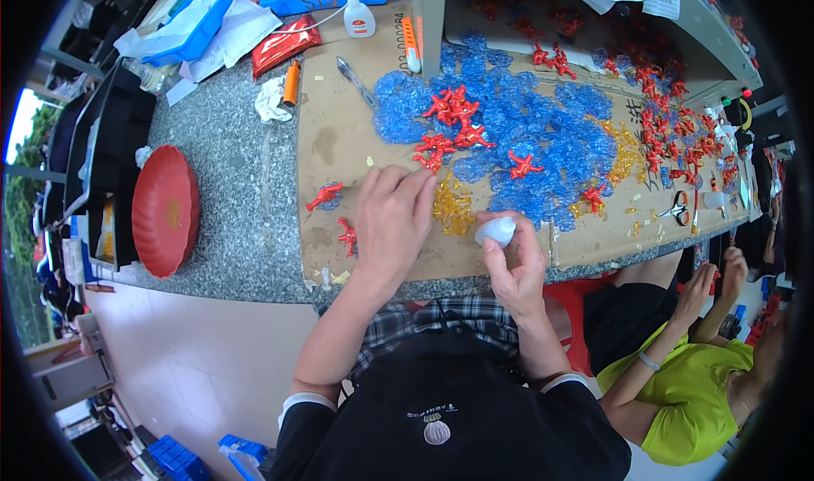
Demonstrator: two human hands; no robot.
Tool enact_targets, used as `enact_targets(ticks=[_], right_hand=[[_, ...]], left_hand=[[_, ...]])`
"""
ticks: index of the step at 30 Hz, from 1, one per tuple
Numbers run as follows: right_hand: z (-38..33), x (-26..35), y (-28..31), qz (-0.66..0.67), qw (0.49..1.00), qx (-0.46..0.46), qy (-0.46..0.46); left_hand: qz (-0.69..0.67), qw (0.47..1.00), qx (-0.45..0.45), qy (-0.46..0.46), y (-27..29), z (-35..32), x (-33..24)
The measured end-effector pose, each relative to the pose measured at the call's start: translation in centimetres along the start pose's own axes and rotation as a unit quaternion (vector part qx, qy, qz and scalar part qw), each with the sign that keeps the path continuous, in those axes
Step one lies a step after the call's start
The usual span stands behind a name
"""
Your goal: The person applies glue from a bottle to small plastic star-shaped pieces, then joins them together by hand to form larger assemblies.
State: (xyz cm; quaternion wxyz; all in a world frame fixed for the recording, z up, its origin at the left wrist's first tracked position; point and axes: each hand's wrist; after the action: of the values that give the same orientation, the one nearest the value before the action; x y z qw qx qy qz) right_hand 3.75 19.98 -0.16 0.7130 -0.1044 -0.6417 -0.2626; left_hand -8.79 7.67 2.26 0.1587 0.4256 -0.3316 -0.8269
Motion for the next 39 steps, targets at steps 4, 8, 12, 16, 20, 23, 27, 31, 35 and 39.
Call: enact_targets(ticks=[4,8,12,16,20,23,27,31,35,39], right_hand=[[0.0,-0.3,0.8,-0.033,0.999,-0.035,0.001],[0.0,-0.3,1.7,-0.054,0.996,-0.063,0.014],[-0.4,-0.5,2.4,-0.054,0.995,-0.076,0.02],[-0.9,0.5,2.6,-0.061,0.996,-0.036,0.054],[-1.6,2.1,2.9,-0.003,0.995,-0.035,0.092],[-1.2,2.8,2.5,-0.061,0.984,0.016,0.165],[-1.4,2.9,1.7,-0.108,0.974,0.05,0.193],[-1.4,3.2,1.0,-0.118,0.973,0.061,0.188],[-1.1,3.3,1.1,-0.136,0.966,0.084,0.204],[-1.0,3.3,0.9,-0.137,0.967,0.082,0.199]], left_hand=[[0.039,0.994,0.08,-0.068,-2.9,1.7,-0.9],[0.098,0.98,0.148,-0.092,-3.6,2.5,-1.4],[0.024,0.983,0.1,-0.152,-2.9,2.5,-1.4],[-0.289,0.947,0.124,0.065,-0.2,-0.7,-2.4],[-0.507,0.798,0.153,0.286,2.2,-3.9,-1.5],[-0.516,0.789,0.114,0.314,2.9,-5.5,-1.1],[-0.5,0.792,0.125,0.329,3.7,-6.9,-0.6],[-0.502,0.786,0.122,0.34,3.7,-7.4,-0.4],[-0.499,0.798,0.116,0.318,3.4,-7.8,-0.3],[-0.496,0.813,0.112,0.284,2.9,-7.8,-0.1]])
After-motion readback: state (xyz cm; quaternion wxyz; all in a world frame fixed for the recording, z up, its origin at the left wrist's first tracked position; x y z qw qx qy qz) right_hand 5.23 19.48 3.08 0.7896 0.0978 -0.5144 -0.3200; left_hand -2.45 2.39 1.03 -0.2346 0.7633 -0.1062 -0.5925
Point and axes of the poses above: each hand's wrist, its own z-axis towards the middle knuckle, its own y-axis out of the back of the hand, x = y × z, and after that the axes turned 1 degree about y, right-handed
